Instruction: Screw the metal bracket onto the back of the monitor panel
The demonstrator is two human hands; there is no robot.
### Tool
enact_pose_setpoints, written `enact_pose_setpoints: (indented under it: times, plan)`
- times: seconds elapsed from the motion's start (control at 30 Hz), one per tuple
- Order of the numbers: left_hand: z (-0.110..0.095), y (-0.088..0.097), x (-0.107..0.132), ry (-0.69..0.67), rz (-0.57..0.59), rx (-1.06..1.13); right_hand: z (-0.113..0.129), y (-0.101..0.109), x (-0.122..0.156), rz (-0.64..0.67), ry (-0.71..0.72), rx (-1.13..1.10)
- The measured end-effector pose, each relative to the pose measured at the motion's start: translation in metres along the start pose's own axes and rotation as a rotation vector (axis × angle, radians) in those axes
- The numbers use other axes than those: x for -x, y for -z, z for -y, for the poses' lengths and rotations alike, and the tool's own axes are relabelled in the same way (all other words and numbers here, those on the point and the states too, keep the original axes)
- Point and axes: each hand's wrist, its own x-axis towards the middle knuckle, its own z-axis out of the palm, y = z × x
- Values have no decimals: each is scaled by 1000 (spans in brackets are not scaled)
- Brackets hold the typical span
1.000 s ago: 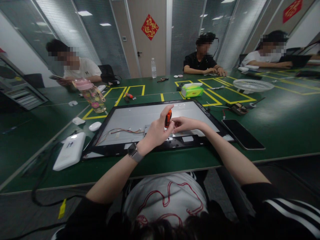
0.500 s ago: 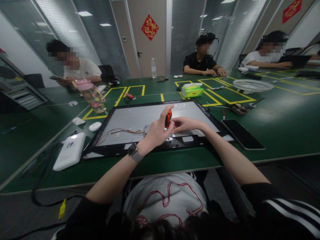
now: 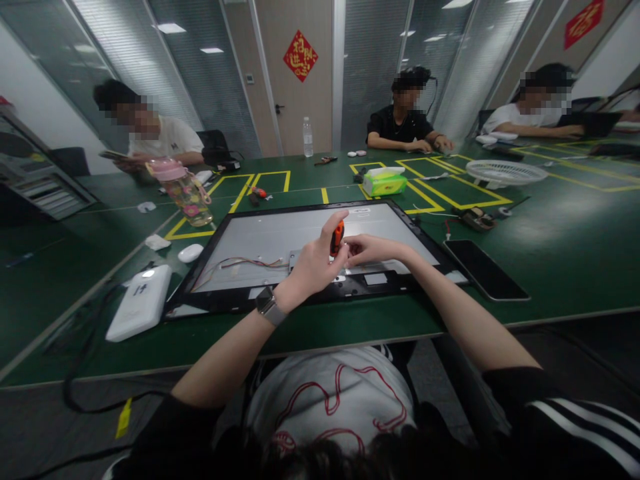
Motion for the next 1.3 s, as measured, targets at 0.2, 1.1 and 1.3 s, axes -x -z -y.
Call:
enact_pose_setpoints:
  times: [0.2,1.1,1.3]
  plan:
    - [-1,1,0,-1,24,3,-1,0,1,-3,1,8]
    - [-8,-5,4,-158,53,-119,0,-1,0,-31,15,14]
    - [-8,-5,3,-163,57,-115,0,-1,0,-30,25,13]
